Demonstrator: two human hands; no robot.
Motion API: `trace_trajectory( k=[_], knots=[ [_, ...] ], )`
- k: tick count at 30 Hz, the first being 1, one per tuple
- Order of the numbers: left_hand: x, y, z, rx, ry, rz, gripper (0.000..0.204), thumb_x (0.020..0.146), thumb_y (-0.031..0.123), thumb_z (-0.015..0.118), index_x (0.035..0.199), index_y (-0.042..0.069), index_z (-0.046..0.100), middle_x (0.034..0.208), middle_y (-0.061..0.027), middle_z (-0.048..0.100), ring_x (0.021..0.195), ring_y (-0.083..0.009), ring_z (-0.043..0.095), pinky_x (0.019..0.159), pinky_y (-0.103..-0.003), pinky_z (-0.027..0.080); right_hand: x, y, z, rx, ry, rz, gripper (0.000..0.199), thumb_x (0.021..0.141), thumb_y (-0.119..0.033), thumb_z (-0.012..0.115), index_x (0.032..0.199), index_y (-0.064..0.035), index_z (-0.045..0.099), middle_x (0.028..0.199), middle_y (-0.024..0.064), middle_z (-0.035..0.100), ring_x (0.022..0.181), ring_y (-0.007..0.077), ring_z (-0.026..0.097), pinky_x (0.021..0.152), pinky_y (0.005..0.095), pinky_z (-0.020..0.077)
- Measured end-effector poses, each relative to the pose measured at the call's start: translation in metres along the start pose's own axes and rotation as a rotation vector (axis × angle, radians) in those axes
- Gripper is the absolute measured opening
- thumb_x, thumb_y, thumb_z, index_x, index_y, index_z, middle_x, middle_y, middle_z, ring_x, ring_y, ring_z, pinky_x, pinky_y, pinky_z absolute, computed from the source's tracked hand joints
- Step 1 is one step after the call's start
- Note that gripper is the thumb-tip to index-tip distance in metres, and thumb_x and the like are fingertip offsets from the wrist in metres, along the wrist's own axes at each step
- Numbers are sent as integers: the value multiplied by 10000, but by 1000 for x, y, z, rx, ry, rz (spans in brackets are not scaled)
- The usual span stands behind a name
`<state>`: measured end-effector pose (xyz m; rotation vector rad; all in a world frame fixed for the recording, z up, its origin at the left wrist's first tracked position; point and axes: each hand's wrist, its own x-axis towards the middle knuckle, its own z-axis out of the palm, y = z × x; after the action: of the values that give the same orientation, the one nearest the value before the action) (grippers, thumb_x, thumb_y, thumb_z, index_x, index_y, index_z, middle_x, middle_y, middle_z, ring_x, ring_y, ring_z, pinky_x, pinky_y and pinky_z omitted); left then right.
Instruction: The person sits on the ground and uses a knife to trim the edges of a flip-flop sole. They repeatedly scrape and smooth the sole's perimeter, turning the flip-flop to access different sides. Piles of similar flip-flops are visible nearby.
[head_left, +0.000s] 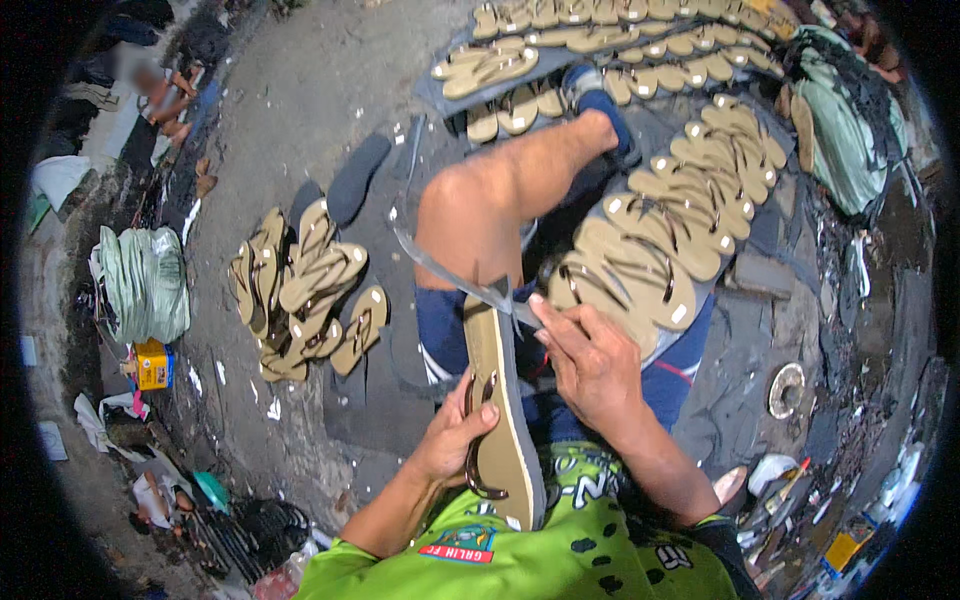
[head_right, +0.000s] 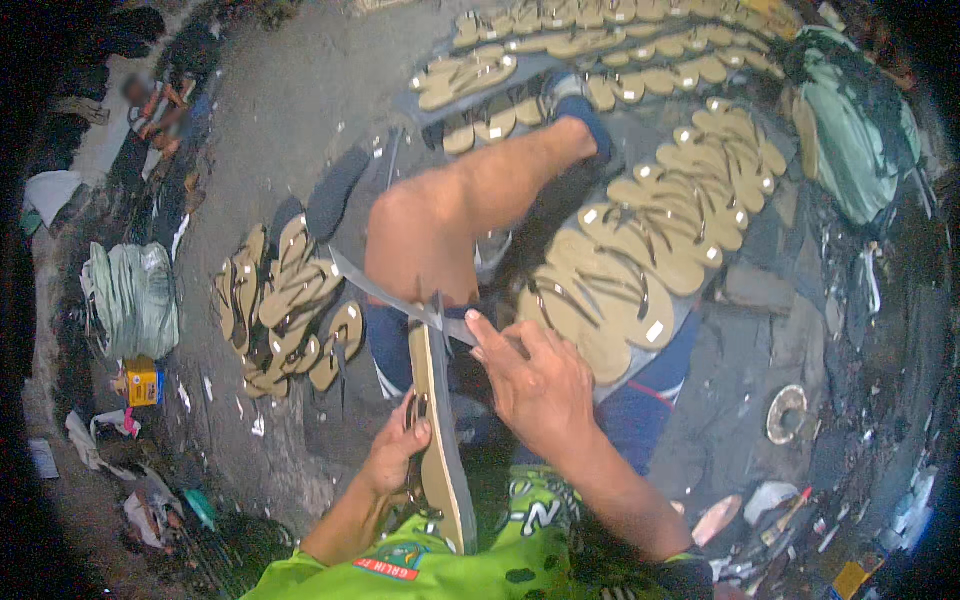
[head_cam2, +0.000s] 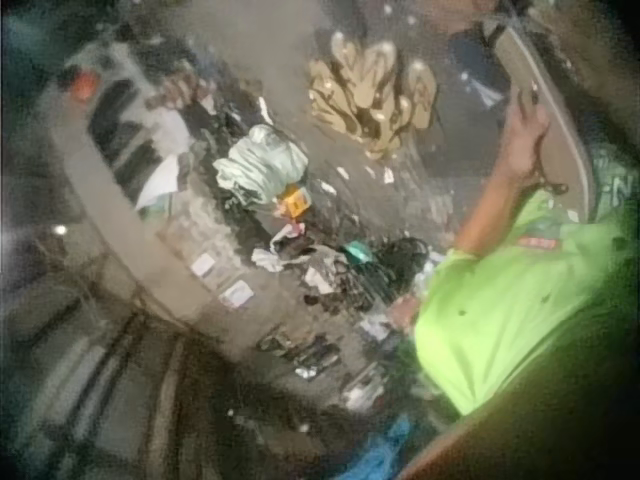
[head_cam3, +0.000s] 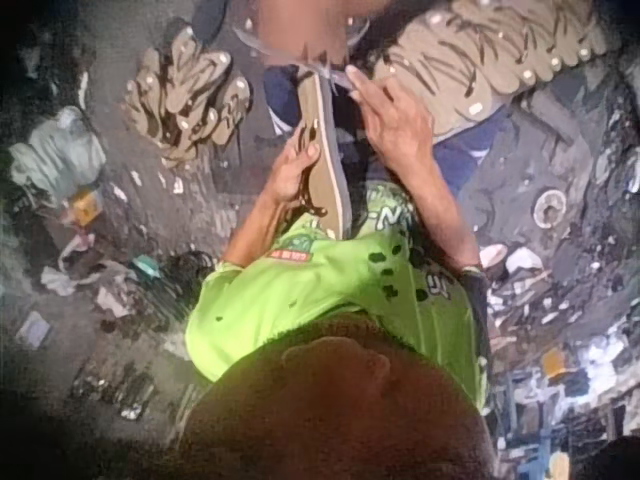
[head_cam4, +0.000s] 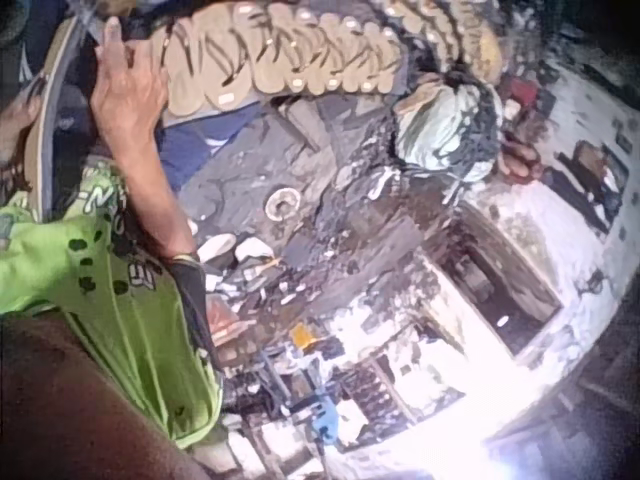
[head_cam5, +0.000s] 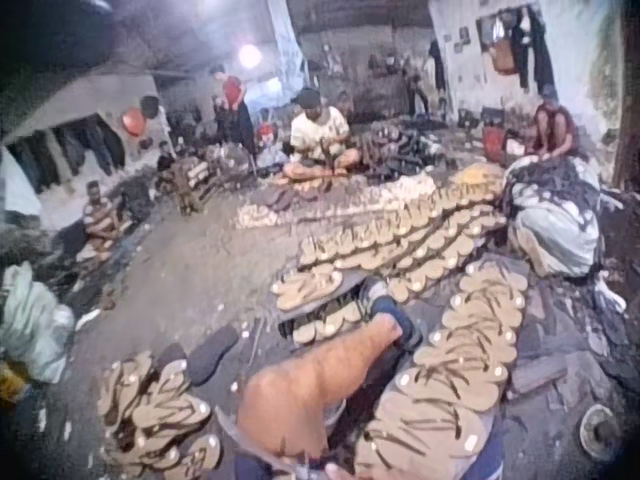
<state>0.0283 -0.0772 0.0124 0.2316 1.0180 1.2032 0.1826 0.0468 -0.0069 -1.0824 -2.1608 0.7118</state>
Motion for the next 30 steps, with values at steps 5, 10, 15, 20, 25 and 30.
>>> trace_trajectory(
  k=[5, 10, 15, 20, 25, 30],
  knots=[
    [-1, 15, 20, 295, -79, 40, 814, 807, 204, 708, 1448, 18, 242, 1210, -46, 511, 1079, -130, 492, 939, -290, 411, 61, 41, -17, -6, 256, 88, 309, 944, -185, 492, 1207, -64, 598, 997, 183, 635, 861, 354, 599, 771, 413, 492],
    [5, 40, 16, 158, 33, 209, 721, 809, 134, 707, 1403, 53, 306, 1180, -53, 520, 1025, -141, 548, 867, -291, 479, -3, -31, -64, 612, -246, 388, 392, 882, -176, 634, 1201, 44, 571, 1009, 216, 631, 1001, 245, 603, 924, 343, 430],
    [33, 45, 12, -76, -56, 186, 477, 947, 303, 535, 1318, 27, 418, 1141, -74, 592, 1007, -174, 600, 893, -336, 503, -52, -50, -48, 789, -266, 499, 410, 821, -107, 699, 1181, 39, 566, 1067, 115, 633, 972, 128, 579, 848, 287, 474],
    [50, 62, 24, 241, 76, 406, 491, 1000, 406, 403, 1182, -28, 543, 1075, -123, 655, 902, -165, 658, 784, -303, 540, -72, -34, -42, 692, -208, 276, 406, 792, -123, 729, 1136, 44, 593, 936, 131, 643, 829, 192, 633, 767, 312, 495],
    [45, 53, 32, 99, 167, 352, 465, 983, 429, 439, 1136, 10, 573, 956, -78, 665, 821, -163, 660, 735, -295, 538, -76, -43, -45, 665, -221, 269, 393, 805, -92, 709, 1154, 37, 583, 868, 121, 615, 772, 193, 611, 715, 301, 486],
    [49, 56, 25, 331, 69, 284, 469, 919, 498, 525, 1019, 42, 578, 829, -68, 644, 709, -161, 645, 615, -292, 540, -84, -35, -49, 697, -175, 236, 466, 874, -157, 627, 1286, 8, 486, 906, 139, 601, 768, 233, 598, 695, 328, 482]
  ],
)
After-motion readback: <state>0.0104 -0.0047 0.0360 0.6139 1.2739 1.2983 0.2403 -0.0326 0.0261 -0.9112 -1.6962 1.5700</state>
